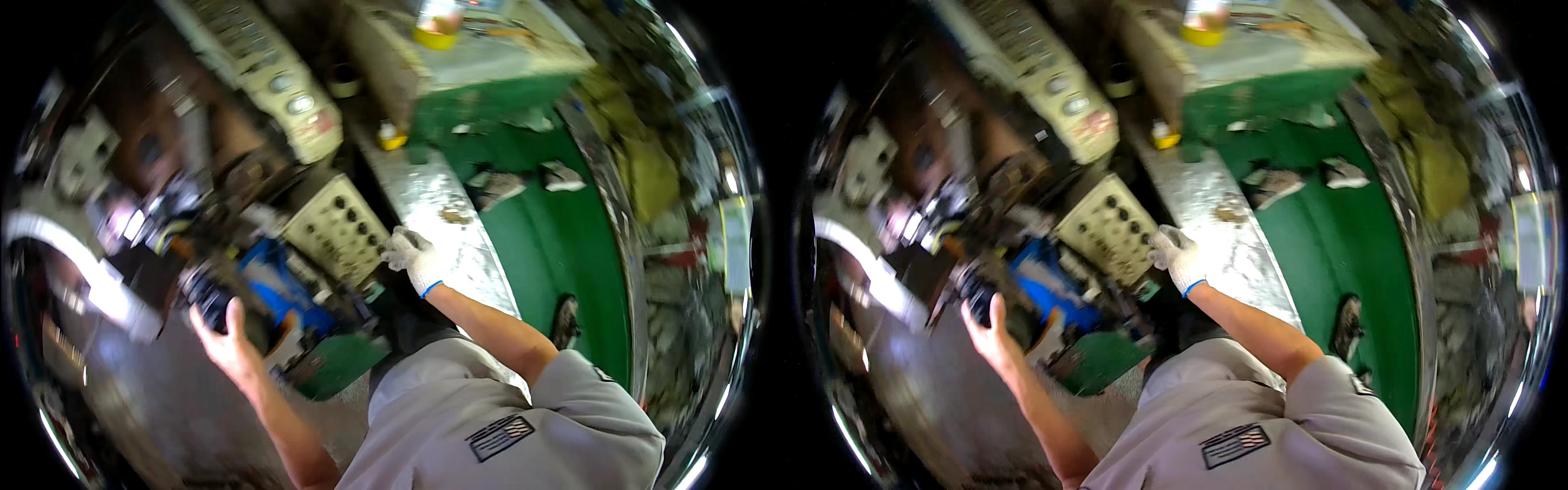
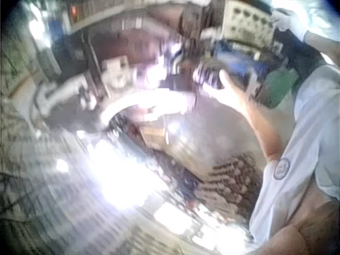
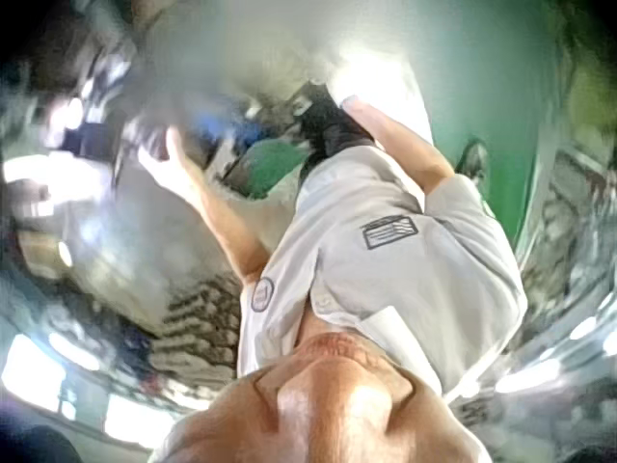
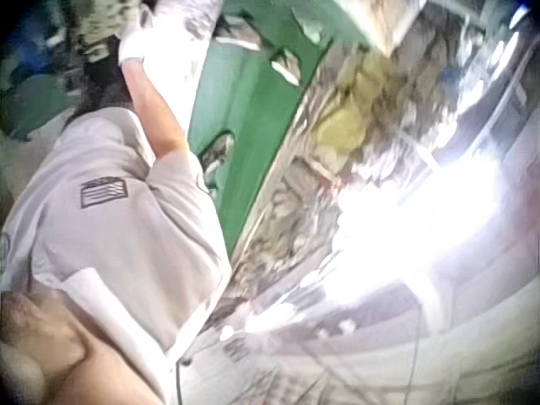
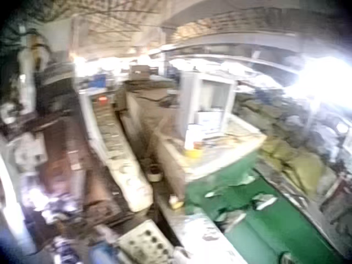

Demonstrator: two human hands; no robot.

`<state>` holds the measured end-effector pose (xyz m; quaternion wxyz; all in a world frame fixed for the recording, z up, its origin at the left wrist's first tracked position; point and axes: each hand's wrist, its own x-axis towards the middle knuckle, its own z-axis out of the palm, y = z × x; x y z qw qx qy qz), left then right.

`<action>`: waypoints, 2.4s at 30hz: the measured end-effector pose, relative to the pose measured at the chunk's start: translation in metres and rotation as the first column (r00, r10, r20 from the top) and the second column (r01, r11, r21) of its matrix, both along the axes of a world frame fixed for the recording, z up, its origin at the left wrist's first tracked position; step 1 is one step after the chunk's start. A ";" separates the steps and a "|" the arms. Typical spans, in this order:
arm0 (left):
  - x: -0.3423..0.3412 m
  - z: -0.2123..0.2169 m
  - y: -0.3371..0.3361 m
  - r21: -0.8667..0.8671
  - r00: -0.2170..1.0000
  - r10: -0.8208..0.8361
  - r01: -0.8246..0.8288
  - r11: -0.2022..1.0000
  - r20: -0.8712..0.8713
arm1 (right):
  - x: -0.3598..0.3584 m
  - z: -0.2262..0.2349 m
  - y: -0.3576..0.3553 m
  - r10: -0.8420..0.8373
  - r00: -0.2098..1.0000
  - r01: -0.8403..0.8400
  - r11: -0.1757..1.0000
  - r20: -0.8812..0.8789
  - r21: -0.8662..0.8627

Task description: The person operates an industrial lasting machine to shape shoes, positioning each shoe onto the machine mold, initiating the press, and placing the finished shoes onto a green conveyor belt.

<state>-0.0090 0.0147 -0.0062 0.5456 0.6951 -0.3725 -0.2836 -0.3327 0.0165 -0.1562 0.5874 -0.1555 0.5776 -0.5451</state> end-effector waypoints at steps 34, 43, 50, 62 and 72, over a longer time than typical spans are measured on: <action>-0.014 -0.013 -0.016 0.101 0.939 0.089 -0.129 0.986 0.332 | -0.123 0.030 -0.018 0.154 0.573 0.069 0.969 0.805 -0.235; 0.071 0.006 0.020 0.276 0.923 -0.337 0.280 0.919 0.187 | 0.064 0.119 -0.027 0.526 0.837 -0.500 0.847 0.152 -0.181; 0.065 -0.008 -0.007 -0.099 0.704 -0.365 0.389 0.916 -0.609 | 0.133 0.130 -0.042 0.668 0.701 -0.629 0.744 0.249 -0.225; 0.095 -0.032 -0.062 -0.070 0.807 -0.034 -0.010 0.997 -0.590 | 0.203 0.107 -0.094 0.570 0.721 -0.488 0.822 0.394 -0.295; 0.082 -0.052 -0.053 -0.024 0.829 0.042 -0.066 0.998 -0.557 | 0.247 0.081 -0.093 0.475 0.826 -0.395 0.871 0.302 -0.291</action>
